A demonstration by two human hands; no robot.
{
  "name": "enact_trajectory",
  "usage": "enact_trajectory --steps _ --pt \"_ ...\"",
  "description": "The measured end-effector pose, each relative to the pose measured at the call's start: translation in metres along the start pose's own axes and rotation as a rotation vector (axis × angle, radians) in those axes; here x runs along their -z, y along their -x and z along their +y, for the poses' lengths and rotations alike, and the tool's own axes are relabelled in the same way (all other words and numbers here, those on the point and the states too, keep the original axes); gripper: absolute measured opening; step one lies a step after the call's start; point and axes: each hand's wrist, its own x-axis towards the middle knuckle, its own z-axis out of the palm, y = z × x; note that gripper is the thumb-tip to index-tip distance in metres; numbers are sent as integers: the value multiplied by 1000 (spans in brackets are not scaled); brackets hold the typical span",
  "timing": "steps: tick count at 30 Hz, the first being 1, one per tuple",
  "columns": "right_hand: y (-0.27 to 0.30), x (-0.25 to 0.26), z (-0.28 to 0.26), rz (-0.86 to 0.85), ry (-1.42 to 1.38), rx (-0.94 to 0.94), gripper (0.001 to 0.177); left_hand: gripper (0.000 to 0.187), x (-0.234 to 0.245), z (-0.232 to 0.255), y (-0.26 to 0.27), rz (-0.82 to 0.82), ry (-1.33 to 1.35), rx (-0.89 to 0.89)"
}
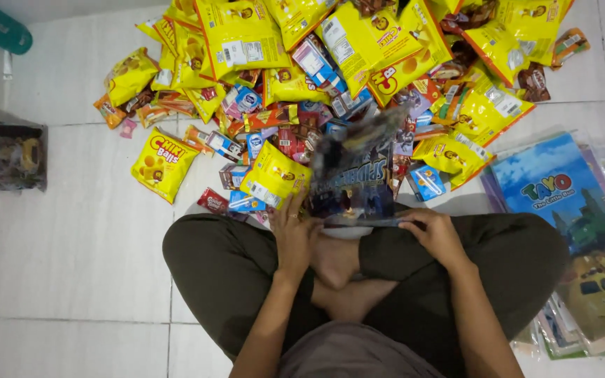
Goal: Sorting through a large pile of snack bags on the floor and examining specific items within a clear plastic bag.
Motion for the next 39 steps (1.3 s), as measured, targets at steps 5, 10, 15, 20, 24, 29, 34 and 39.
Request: enact_trajectory --steps 5,10,15,20,24,29,34,39 --pt "-7 -7 13 3 -35 3 14 53 19 18 -6 -39 23 44" --pt "-6 -12 24 13 -77 27 19 14 45 42 -22 -67 102 -160" --pt "-5 -15 36 31 -61 70 24 18 -5 12 -16 -261 -132 -181" --pt "-10 -9 29 17 -23 146 27 7 -36 -5 -5 -223 -398 -210" --pt "-21 -8 32 145 -8 185 31 36 -6 11 -6 -291 -304 -91" --pt "-41 -20 85 411 442 -56 53 34 -8 25 -8 -303 83 -2" --pt "-55 -33 88 241 624 -317 67 43 17 32 -17 -238 295 64" --pt "-55 -27 113 422 -71 -280 42 57 -15 7 -5 -257 101 6"
